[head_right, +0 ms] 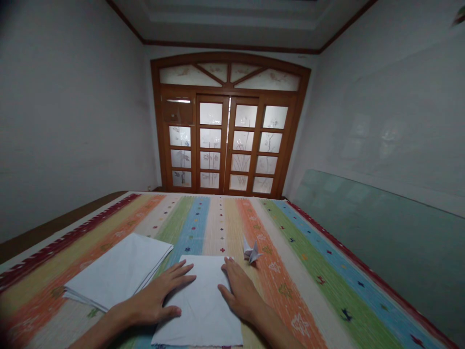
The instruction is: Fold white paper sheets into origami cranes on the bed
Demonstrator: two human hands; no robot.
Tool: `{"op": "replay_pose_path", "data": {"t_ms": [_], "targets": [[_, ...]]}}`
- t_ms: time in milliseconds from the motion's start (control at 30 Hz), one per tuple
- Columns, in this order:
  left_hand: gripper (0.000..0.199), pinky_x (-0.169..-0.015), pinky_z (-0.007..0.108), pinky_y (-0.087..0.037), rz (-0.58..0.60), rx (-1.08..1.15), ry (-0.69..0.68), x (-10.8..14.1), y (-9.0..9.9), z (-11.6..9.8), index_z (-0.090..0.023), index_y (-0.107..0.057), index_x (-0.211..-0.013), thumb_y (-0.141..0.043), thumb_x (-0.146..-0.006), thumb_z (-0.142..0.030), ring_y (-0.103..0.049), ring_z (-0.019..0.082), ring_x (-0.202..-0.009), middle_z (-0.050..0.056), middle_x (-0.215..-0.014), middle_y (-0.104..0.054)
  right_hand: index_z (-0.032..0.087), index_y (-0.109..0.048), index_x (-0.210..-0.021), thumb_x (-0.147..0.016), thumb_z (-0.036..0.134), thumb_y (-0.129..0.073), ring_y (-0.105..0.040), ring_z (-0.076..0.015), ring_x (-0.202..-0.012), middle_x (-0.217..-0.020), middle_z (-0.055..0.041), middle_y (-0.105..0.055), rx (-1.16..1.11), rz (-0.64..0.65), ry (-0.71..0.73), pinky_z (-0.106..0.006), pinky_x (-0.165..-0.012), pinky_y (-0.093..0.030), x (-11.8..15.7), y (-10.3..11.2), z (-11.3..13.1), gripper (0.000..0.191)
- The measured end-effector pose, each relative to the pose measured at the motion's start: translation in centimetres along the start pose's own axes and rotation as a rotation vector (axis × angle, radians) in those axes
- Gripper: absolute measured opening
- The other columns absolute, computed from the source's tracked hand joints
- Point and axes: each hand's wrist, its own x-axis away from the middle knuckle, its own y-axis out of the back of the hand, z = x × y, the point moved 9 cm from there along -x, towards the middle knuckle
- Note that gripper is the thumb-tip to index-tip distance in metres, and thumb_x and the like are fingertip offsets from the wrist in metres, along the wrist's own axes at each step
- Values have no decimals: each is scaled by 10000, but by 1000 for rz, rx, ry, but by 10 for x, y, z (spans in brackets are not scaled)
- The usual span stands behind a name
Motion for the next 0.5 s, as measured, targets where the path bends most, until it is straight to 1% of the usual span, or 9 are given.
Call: {"op": "replay_pose_path", "data": {"t_ms": [67,200,300,367,400,467,500], "targets": [[847,-1211,664,-229,-4,-31,-22,1,1,-6,-326,-417,-1548,-617,-842,-748,-190,445,-1539,105,-1683,-274,94,-506,-1455,-981,350,-517,-304,-331,-1524,-1631,-213,-338,-11,-23,29,-535,-1242,-284,1,2,1,538],[817,-1210,650,-257,-28,-71,-50,3,1,-15,-343,-416,-1547,-587,-860,-749,-211,442,-1535,90,-1681,-282,165,-609,-1334,-979,335,-512,-390,-316,-1484,-1576,-181,-457,-59,-108,170,-534,-1215,-338,7,11,13,405],[750,-1214,619,-282,-75,-110,-28,2,7,-13,-369,-434,-1533,-585,-884,-713,-243,412,-1534,61,-1677,-305,204,-631,-1309,-956,366,-567,-398,-320,-1477,-1566,-155,-479,-60,-87,238,-541,-1213,-333,12,10,22,394],[655,-1211,607,-297,-169,-155,27,1,20,-2,-361,-490,-1497,-583,-917,-650,-291,390,-1519,63,-1658,-352,218,-639,-1310,-934,402,-610,-381,-342,-1483,-1570,-150,-473,-45,-47,261,-572,-1217,-303,14,9,27,419],[592,-1212,601,-297,-249,-189,82,2,32,8,-344,-526,-1471,-573,-939,-599,-324,379,-1505,74,-1637,-390,221,-643,-1307,-924,421,-627,-375,-354,-1484,-1571,-152,-471,-38,-27,266,-589,-1215,-291,15,10,30,432],[481,-1215,570,-299,-412,-256,253,10,58,37,-295,-596,-1402,-525,-977,-508,-387,357,-1465,101,-1567,-489,217,-645,-1309,-913,448,-645,-363,-373,-1486,-1578,-165,-458,-36,12,267,-611,-1210,-279,16,13,37,459],[455,-1217,555,-290,-468,-285,366,16,70,55,-274,-619,-1371,-500,-985,-485,-405,352,-1449,109,-1530,-528,216,-641,-1320,-906,461,-655,-352,-379,-1492,-1587,-168,-443,-42,34,265,-616,-1210,-274,17,15,42,481]]}}
